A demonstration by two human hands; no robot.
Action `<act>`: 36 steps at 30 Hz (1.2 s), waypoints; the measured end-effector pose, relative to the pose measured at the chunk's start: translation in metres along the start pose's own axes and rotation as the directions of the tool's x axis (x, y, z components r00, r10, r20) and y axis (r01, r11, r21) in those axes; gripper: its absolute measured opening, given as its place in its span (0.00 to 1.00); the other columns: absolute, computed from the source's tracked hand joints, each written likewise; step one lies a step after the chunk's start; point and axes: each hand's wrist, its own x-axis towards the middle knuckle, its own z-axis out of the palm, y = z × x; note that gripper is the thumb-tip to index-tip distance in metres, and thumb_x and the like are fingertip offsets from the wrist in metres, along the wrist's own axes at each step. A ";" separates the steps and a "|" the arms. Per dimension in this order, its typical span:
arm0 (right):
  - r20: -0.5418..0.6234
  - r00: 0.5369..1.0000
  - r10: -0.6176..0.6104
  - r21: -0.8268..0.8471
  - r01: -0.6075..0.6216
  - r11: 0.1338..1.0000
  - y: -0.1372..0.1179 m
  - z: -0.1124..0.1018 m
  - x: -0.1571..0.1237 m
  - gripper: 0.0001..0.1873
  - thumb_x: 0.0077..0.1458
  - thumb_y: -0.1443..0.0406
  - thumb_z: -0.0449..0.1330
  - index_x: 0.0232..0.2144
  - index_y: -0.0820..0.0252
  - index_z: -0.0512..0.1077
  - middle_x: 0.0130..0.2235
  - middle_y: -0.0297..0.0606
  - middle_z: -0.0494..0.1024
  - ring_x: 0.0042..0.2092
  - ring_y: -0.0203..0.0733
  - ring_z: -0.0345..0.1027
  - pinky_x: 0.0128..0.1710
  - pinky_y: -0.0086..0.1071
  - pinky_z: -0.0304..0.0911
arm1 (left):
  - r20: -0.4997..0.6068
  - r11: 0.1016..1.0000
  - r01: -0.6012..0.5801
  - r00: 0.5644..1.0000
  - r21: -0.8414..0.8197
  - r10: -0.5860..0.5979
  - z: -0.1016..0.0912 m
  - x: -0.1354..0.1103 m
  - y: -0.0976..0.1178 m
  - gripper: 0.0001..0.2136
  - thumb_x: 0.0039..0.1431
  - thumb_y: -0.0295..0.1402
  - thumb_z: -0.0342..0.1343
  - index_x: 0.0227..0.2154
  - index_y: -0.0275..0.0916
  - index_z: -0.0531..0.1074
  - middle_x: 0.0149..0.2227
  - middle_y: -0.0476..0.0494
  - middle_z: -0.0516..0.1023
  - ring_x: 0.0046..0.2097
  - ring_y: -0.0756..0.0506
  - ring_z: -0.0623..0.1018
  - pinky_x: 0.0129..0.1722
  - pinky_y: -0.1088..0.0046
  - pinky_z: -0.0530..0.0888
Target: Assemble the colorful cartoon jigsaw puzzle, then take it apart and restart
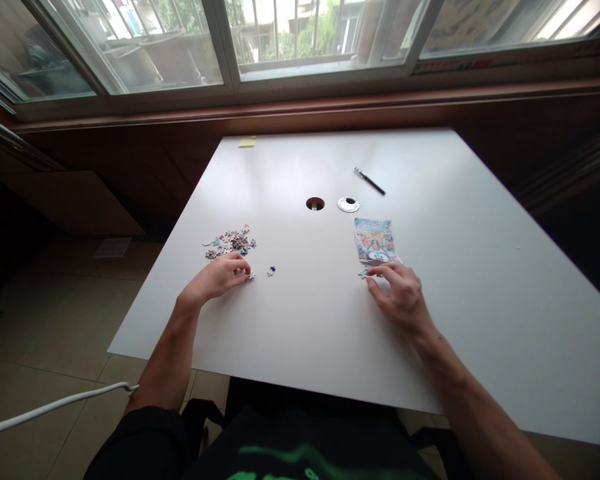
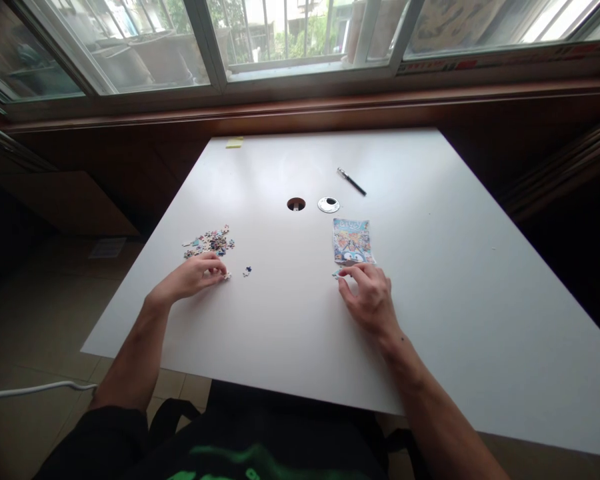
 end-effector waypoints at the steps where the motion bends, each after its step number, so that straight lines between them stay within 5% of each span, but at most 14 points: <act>1: -0.002 1.000 0.000 0.001 0.000 1.000 0.000 0.000 0.000 0.07 0.59 0.61 0.60 0.37 0.54 0.76 0.42 0.41 0.79 0.46 0.51 0.70 0.49 0.45 0.62 | -0.006 1.000 -0.015 1.000 0.014 0.015 -0.002 0.006 0.003 0.10 0.64 0.40 0.55 0.34 0.42 0.79 0.41 0.44 0.76 0.38 0.47 0.76 0.39 0.71 0.73; 7: -0.005 1.000 -0.002 -0.001 0.002 1.000 0.001 -0.001 0.001 0.06 0.58 0.62 0.61 0.37 0.54 0.76 0.42 0.40 0.79 0.46 0.51 0.70 0.49 0.44 0.63 | -0.001 0.999 -0.026 1.000 0.041 0.026 -0.003 0.027 0.010 0.11 0.63 0.36 0.53 0.29 0.40 0.77 0.31 0.47 0.75 0.33 0.48 0.74 0.34 0.72 0.69; 12: -0.002 1.000 0.003 0.008 -0.003 1.000 0.000 -0.001 0.001 0.06 0.58 0.63 0.60 0.37 0.54 0.76 0.42 0.40 0.79 0.46 0.51 0.70 0.49 0.44 0.63 | -0.064 0.993 -0.019 0.998 0.114 0.026 0.003 0.028 0.005 0.11 0.58 0.36 0.59 0.22 0.39 0.71 0.30 0.46 0.74 0.39 0.44 0.74 0.42 0.68 0.70; 15: -0.001 1.000 0.003 0.010 -0.003 1.000 0.001 -0.001 0.000 0.06 0.58 0.62 0.60 0.38 0.54 0.76 0.42 0.40 0.79 0.46 0.51 0.70 0.49 0.44 0.63 | -0.112 0.997 -0.010 0.994 0.071 0.018 -0.003 0.020 -0.005 0.10 0.58 0.38 0.60 0.25 0.40 0.74 0.34 0.45 0.76 0.41 0.44 0.75 0.40 0.70 0.71; 20: 0.015 1.000 0.011 0.025 -0.011 1.000 0.003 0.000 0.001 0.06 0.58 0.62 0.60 0.37 0.54 0.76 0.42 0.40 0.79 0.46 0.51 0.71 0.50 0.45 0.63 | -0.013 0.997 -0.054 0.998 -0.055 0.053 -0.009 0.005 -0.020 0.07 0.56 0.38 0.64 0.36 0.42 0.80 0.36 0.46 0.77 0.37 0.47 0.76 0.38 0.72 0.73; 24: 0.018 1.000 0.013 0.028 -0.014 1.000 0.004 0.001 0.001 0.06 0.58 0.62 0.60 0.37 0.54 0.76 0.42 0.40 0.79 0.46 0.51 0.71 0.50 0.46 0.64 | -0.049 0.994 -0.048 0.998 -0.102 0.043 -0.002 0.003 -0.025 0.08 0.58 0.40 0.64 0.33 0.41 0.82 0.37 0.45 0.79 0.38 0.46 0.77 0.39 0.72 0.74; 30: 0.021 0.999 0.027 0.013 -0.028 1.000 0.005 0.000 0.001 0.06 0.58 0.62 0.60 0.37 0.54 0.76 0.42 0.41 0.78 0.45 0.51 0.71 0.50 0.46 0.65 | -0.279 0.982 -0.043 0.960 -0.185 -0.011 -0.004 0.002 -0.019 0.14 0.65 0.43 0.58 0.31 0.39 0.79 0.34 0.44 0.79 0.36 0.47 0.76 0.36 0.71 0.71; 36: 0.021 0.999 0.033 0.016 -0.033 0.999 0.005 -0.001 0.002 0.06 0.58 0.63 0.60 0.37 0.54 0.76 0.42 0.41 0.78 0.45 0.50 0.72 0.49 0.46 0.66 | -0.207 0.992 -0.064 0.978 -0.105 0.041 0.008 0.008 -0.013 0.12 0.62 0.41 0.61 0.29 0.40 0.80 0.30 0.47 0.78 0.32 0.49 0.74 0.34 0.73 0.69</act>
